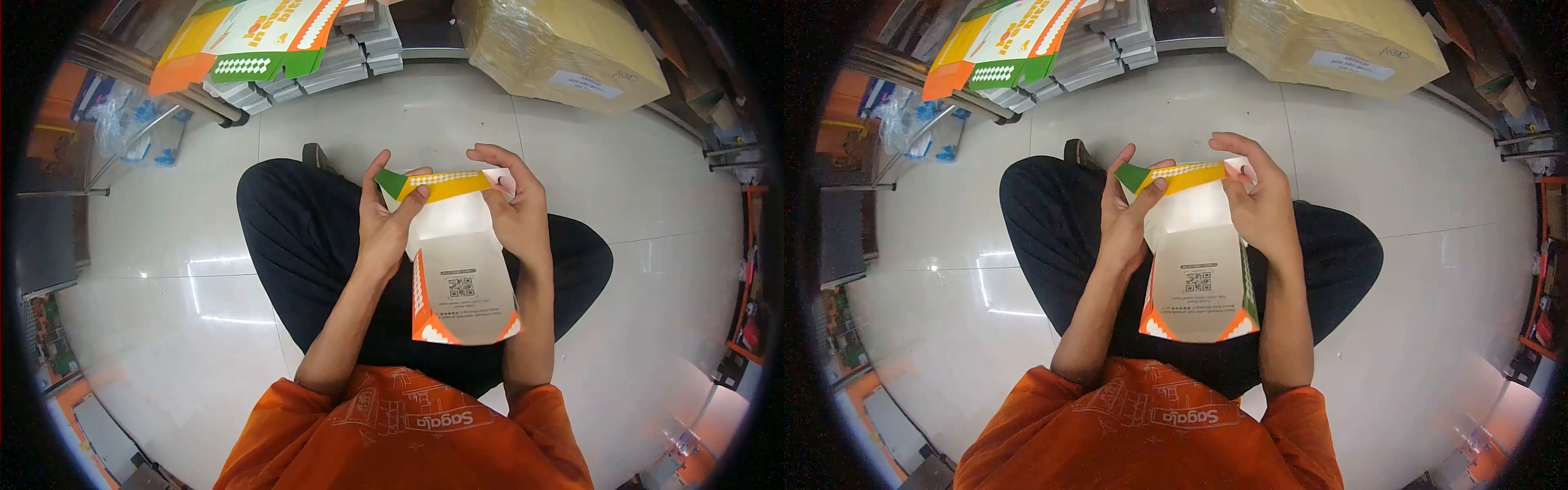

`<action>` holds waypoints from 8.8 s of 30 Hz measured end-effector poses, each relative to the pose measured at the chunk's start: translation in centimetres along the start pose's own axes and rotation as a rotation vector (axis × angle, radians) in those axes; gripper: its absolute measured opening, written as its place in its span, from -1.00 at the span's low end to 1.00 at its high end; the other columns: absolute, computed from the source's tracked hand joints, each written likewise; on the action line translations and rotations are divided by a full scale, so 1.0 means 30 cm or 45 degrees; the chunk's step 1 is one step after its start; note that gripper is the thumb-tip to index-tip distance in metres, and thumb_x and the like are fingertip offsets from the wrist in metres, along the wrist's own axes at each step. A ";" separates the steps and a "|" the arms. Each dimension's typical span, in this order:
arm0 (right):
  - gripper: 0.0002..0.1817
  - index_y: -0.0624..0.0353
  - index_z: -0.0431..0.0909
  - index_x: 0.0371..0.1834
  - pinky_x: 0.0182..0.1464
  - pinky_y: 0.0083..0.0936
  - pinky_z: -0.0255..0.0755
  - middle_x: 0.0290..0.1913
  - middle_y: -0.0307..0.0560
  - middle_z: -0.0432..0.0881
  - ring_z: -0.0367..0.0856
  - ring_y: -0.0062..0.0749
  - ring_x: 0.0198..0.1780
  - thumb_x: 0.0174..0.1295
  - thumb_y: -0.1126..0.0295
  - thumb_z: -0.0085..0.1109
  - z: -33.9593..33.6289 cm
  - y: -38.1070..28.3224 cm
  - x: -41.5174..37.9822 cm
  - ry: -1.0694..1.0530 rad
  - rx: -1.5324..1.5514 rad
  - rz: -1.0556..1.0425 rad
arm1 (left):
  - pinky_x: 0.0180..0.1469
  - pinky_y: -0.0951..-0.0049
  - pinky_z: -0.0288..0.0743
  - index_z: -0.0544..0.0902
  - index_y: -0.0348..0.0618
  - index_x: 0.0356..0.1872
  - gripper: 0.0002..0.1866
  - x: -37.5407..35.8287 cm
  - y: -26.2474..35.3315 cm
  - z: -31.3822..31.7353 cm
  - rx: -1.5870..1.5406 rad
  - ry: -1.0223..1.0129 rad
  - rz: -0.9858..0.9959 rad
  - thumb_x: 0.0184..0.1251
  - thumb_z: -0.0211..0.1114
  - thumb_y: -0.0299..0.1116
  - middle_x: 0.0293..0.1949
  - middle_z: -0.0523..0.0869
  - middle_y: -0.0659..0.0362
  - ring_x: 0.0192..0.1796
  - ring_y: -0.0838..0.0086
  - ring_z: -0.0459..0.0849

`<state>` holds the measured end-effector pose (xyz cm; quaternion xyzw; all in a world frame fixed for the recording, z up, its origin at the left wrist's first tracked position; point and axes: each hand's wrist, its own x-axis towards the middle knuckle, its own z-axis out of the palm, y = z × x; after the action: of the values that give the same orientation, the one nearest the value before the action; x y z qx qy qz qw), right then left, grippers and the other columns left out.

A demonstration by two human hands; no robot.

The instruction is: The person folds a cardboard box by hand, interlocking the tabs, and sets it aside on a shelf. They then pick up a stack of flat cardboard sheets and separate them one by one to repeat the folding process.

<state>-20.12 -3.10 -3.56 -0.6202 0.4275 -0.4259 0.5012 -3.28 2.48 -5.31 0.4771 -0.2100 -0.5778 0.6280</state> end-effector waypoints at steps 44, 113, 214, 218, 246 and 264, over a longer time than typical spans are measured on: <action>-0.66 0.40 0.45 0.18 0.01 -0.54 0.51 -0.01 -0.04 0.65 0.63 -0.47 -0.06 0.39 0.49 0.09 0.033 0.048 0.011 0.182 0.441 0.455 | 0.13 0.50 0.49 0.53 -0.37 0.20 -0.61 0.009 0.003 -0.071 0.095 -0.045 0.224 0.35 0.25 -0.59 0.09 0.66 0.07 0.03 0.42 0.66; -0.67 0.37 0.51 0.20 0.13 -0.59 0.43 0.08 0.05 0.65 0.60 -0.49 0.05 0.40 0.57 0.04 0.026 0.038 -0.002 -0.087 0.283 0.237 | 0.11 0.43 0.48 0.37 -0.21 0.11 -0.62 0.045 -0.085 -0.128 -0.113 0.119 0.249 0.30 0.09 -0.71 -0.01 0.52 0.09 0.03 0.43 0.57; -0.79 0.45 0.58 -0.18 -0.03 -0.52 0.57 -0.17 0.02 0.72 0.66 -0.50 -0.15 0.29 0.46 0.28 0.013 0.051 -0.021 -0.134 0.093 0.235 | -0.04 0.59 0.54 0.65 -0.38 -0.02 -0.75 -0.048 -0.109 0.080 0.314 -0.027 0.170 0.35 0.34 -0.47 -0.15 0.74 0.15 -0.15 0.61 0.67; -0.78 0.46 0.60 -0.20 -0.01 -0.48 0.57 -0.10 0.05 0.72 0.68 -0.45 -0.15 0.28 0.45 0.27 0.012 0.057 -0.027 -0.130 0.172 0.156 | 0.01 0.59 0.52 0.65 -0.41 0.03 -0.72 -0.072 -0.106 0.078 0.474 0.079 0.230 0.39 0.31 -0.44 -0.10 0.74 0.10 -0.10 0.57 0.66; -0.86 0.32 0.49 -0.39 -0.18 -0.51 0.52 0.00 0.04 0.63 0.62 -0.40 -0.19 0.03 0.59 0.28 -0.086 0.009 -0.036 -0.501 -0.117 -0.077 | 0.05 0.60 0.40 0.70 -0.39 -0.07 -0.77 -0.154 -0.117 0.051 0.655 -0.036 0.283 0.38 0.33 -0.43 -0.15 0.72 0.17 -0.10 0.62 0.57; -0.85 0.33 0.70 -0.20 0.09 -0.41 0.51 0.09 0.09 0.65 0.67 -0.21 0.04 0.20 0.53 0.28 -0.095 0.002 -0.045 -0.436 -0.109 -0.111 | 0.14 0.39 0.60 0.67 -0.43 -0.05 -0.78 -0.080 -0.153 -0.003 0.326 -0.054 0.146 0.32 0.32 -0.57 -0.07 0.72 0.01 -0.05 0.40 0.70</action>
<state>-23.22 -2.54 -3.36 -0.7223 0.3265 -0.3167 0.5209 -6.20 5.29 -8.52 0.5282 -0.3221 -0.5196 0.5894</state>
